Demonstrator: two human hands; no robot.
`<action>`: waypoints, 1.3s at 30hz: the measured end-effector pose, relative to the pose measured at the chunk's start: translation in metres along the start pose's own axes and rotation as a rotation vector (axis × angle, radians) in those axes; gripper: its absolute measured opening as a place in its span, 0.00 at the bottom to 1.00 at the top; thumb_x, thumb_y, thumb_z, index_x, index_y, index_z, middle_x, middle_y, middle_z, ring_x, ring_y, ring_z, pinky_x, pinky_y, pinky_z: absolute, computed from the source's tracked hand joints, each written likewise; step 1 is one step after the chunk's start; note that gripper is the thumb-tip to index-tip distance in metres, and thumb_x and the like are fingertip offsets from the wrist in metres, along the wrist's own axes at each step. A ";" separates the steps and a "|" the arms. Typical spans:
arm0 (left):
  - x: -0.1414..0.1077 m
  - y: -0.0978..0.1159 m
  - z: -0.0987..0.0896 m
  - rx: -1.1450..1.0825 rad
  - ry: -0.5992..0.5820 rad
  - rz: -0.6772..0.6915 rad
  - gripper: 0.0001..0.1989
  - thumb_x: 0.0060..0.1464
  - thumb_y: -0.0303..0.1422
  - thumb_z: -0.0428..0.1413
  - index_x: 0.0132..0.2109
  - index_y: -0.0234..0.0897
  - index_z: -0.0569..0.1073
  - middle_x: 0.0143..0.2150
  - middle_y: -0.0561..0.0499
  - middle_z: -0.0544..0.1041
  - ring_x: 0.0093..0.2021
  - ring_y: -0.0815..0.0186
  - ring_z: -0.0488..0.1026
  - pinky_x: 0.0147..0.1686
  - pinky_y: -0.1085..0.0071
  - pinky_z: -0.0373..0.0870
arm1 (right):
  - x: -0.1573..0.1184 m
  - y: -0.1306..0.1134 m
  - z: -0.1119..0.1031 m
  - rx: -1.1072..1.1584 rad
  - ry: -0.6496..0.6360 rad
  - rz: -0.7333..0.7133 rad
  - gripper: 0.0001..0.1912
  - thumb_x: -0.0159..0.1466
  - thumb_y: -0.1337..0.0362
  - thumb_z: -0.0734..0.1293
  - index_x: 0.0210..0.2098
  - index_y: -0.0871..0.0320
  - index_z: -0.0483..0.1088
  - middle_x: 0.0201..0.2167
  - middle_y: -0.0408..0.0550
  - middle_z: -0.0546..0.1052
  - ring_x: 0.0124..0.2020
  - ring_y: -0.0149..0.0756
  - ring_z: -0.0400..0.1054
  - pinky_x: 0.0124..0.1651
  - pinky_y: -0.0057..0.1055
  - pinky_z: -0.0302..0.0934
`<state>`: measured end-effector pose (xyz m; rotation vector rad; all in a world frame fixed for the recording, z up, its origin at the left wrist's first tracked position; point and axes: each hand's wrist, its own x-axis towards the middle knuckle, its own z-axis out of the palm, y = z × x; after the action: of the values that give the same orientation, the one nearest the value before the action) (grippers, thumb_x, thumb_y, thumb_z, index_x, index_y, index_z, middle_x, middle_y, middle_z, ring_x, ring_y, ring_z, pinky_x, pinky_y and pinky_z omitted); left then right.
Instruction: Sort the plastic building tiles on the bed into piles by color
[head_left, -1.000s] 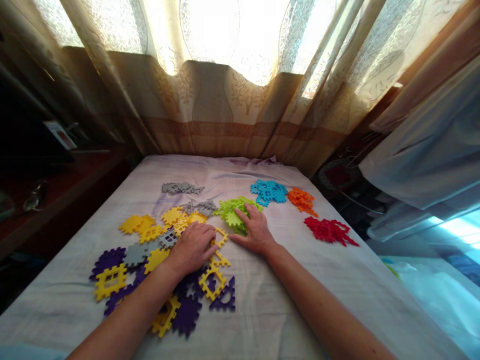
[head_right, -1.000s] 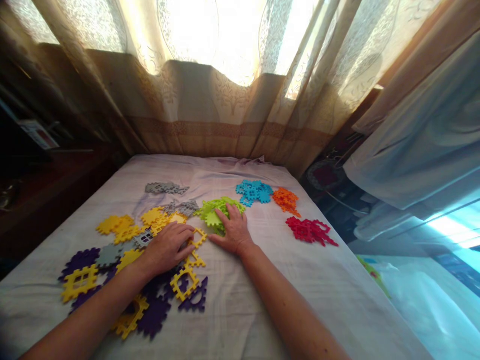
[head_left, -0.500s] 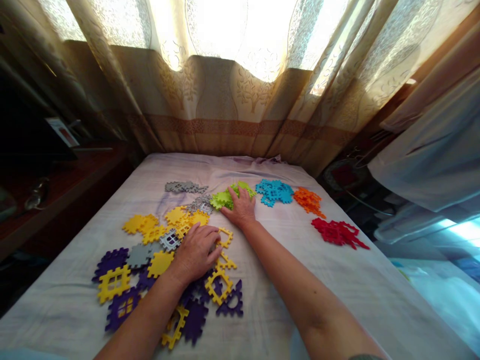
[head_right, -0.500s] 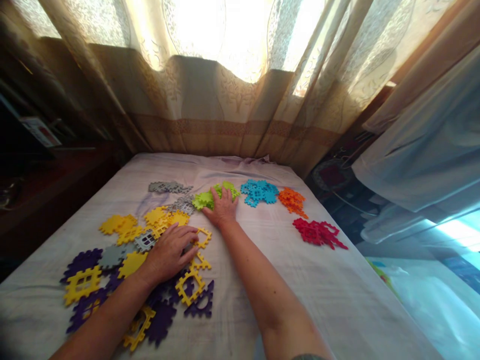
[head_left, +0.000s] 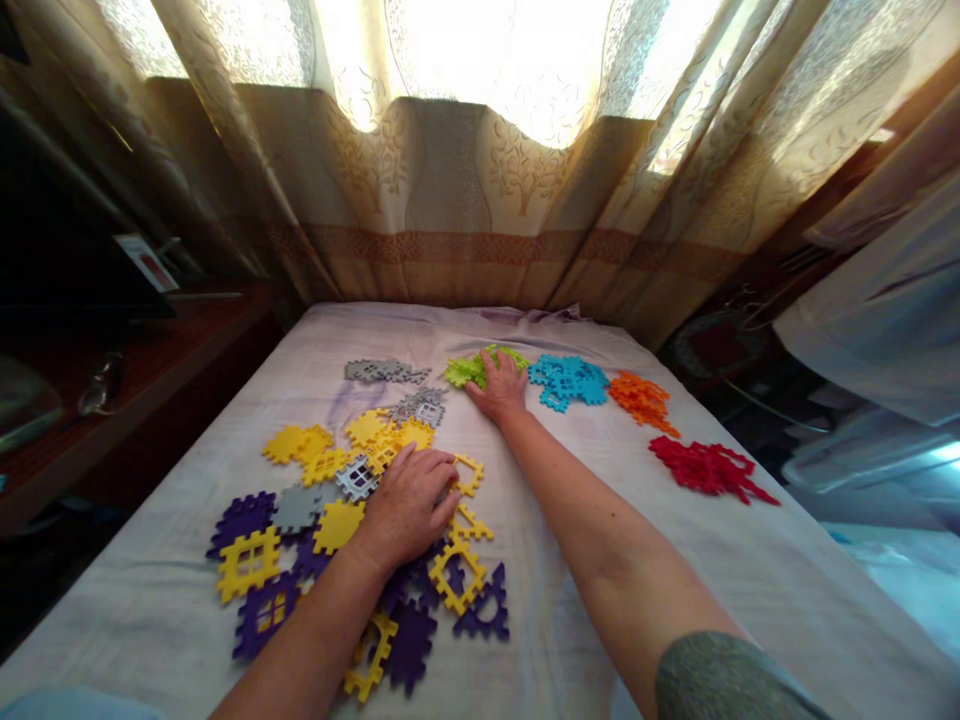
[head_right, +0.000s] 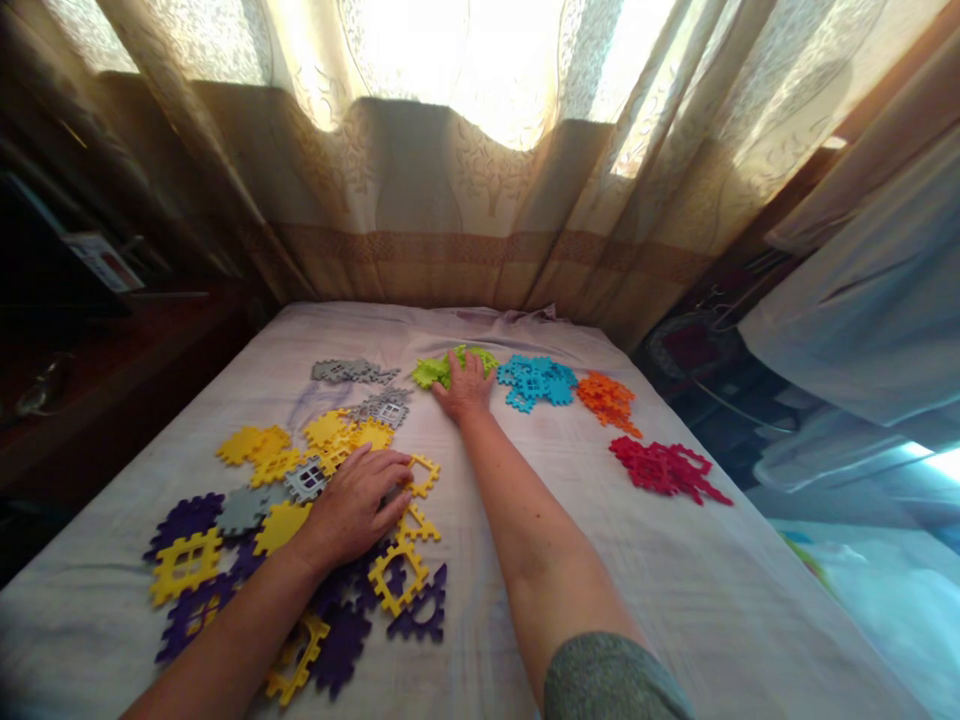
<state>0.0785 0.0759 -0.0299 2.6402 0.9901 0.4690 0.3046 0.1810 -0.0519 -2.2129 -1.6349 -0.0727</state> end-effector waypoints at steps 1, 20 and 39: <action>0.000 0.000 0.000 -0.001 -0.001 -0.001 0.06 0.59 0.34 0.54 0.43 0.42 0.72 0.54 0.50 0.76 0.57 0.62 0.70 0.68 0.52 0.50 | 0.001 0.001 0.001 0.006 0.001 -0.014 0.37 0.63 0.49 0.65 0.68 0.54 0.56 0.69 0.61 0.56 0.69 0.53 0.47 0.66 0.59 0.40; 0.001 0.001 0.000 -0.008 0.013 0.003 0.07 0.60 0.33 0.52 0.43 0.43 0.73 0.54 0.50 0.77 0.57 0.62 0.70 0.68 0.52 0.50 | 0.004 0.005 -0.006 -0.048 -0.027 -0.392 0.18 0.68 0.55 0.62 0.55 0.45 0.73 0.70 0.49 0.57 0.71 0.48 0.44 0.68 0.56 0.31; 0.001 0.001 0.000 -0.036 0.015 -0.012 0.07 0.60 0.34 0.52 0.43 0.43 0.74 0.53 0.50 0.77 0.56 0.62 0.71 0.68 0.53 0.49 | 0.015 0.014 0.010 0.130 0.173 0.079 0.26 0.66 0.54 0.60 0.59 0.60 0.67 0.67 0.62 0.59 0.67 0.54 0.50 0.63 0.55 0.47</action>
<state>0.0796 0.0764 -0.0292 2.6009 0.9916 0.4999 0.3201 0.1943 -0.0611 -2.1075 -1.4183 -0.1294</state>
